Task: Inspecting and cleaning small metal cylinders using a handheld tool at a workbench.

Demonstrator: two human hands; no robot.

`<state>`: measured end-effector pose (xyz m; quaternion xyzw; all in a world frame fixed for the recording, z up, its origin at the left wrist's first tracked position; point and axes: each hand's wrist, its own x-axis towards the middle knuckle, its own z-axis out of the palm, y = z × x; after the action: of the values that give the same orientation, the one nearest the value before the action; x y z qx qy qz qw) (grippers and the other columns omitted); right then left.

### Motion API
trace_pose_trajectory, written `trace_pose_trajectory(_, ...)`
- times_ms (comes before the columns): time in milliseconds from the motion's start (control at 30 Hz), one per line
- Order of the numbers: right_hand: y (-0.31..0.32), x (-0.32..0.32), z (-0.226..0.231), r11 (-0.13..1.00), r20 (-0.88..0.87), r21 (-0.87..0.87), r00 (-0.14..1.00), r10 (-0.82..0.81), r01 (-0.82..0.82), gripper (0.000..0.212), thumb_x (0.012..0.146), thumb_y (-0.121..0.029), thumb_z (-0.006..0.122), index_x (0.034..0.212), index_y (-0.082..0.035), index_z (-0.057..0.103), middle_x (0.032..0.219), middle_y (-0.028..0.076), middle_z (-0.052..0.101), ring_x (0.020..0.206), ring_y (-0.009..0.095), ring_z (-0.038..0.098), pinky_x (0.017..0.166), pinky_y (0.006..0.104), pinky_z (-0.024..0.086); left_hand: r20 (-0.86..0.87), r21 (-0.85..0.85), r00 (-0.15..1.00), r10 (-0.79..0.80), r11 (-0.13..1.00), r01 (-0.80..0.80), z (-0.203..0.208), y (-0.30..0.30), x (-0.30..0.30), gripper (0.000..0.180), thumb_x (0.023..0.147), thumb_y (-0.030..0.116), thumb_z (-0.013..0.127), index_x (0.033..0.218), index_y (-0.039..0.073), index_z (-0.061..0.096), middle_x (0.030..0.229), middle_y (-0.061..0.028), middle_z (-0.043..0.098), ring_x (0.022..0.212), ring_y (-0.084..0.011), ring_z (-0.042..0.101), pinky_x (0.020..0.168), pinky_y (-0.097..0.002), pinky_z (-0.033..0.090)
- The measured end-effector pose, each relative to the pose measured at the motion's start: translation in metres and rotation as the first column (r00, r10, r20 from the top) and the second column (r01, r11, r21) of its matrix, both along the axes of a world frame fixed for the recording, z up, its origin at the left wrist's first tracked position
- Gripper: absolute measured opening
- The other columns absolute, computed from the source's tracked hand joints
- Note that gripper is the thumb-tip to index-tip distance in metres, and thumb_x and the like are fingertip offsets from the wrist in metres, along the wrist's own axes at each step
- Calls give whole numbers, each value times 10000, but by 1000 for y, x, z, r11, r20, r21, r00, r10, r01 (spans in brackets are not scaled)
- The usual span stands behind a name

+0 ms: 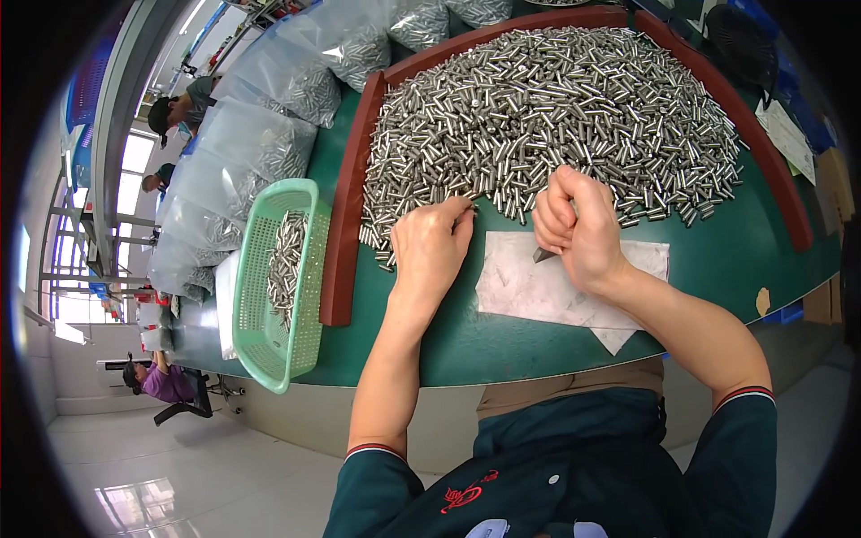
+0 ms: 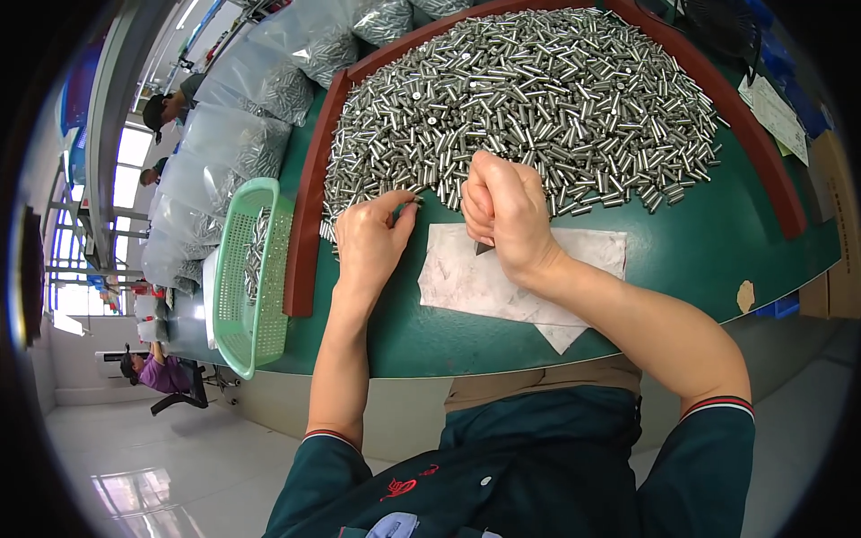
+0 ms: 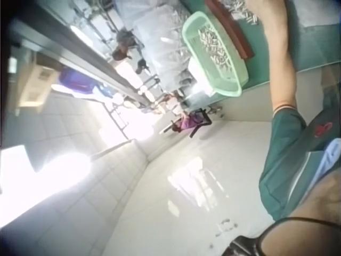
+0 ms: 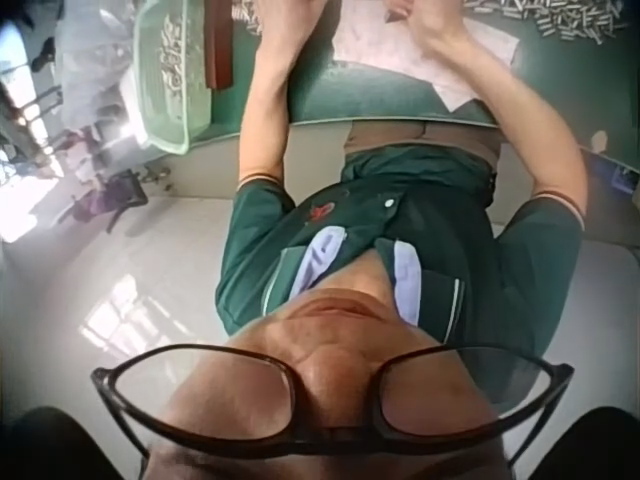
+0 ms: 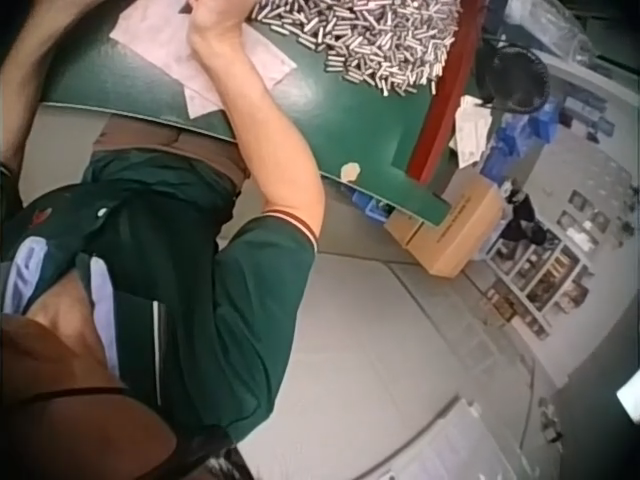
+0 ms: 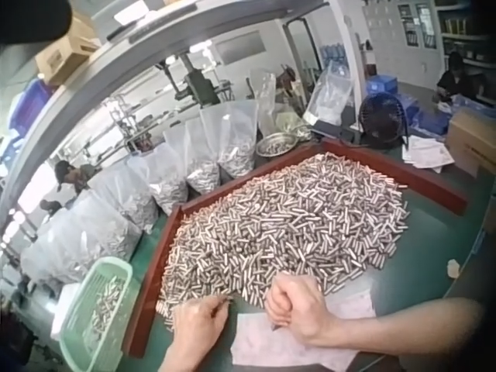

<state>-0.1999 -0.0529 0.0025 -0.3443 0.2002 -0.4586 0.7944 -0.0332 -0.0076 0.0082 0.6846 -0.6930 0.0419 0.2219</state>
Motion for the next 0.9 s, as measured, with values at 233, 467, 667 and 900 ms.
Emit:
trace_pose_trajectory(233,1,1,2,1000,-36,5,999,2,-2,385,876,-244,309,519,-107,269,417,-11,236,366,80,173,364,240,176,1,55,1000,-20,998,20,-2,1,4,70,702,120,623,737,60,613,564,-129,555,532,-301,554,484,-381,424)
trace_pose_trajectory(467,1,0,3,1000,-45,12,999,2,-2,382,876,-239,305,519,-107,268,417,-11,233,367,81,174,365,241,176,50,67,996,-79,995,76,2,0,6,85,710,141,628,754,70,614,546,-115,549,503,-274,547,469,-366,415)
trace_pose_trajectory(667,2,1,5,1000,-54,11,999,6,-5,364,863,-218,305,519,-108,262,418,-12,231,367,81,172,365,240,175,137,-39,974,-180,982,187,-4,0,12,99,714,151,633,762,67,610,517,-105,535,475,-265,538,454,-358,408)
trace_pose_trajectory(900,1,0,5,1000,-51,12,999,7,-6,339,854,-207,306,533,-105,264,422,-11,233,368,76,174,364,236,172,58,20,988,-145,989,144,-10,-4,19,105,711,128,627,741,49,564,470,-87,499,422,-245,512,421,-347,391)
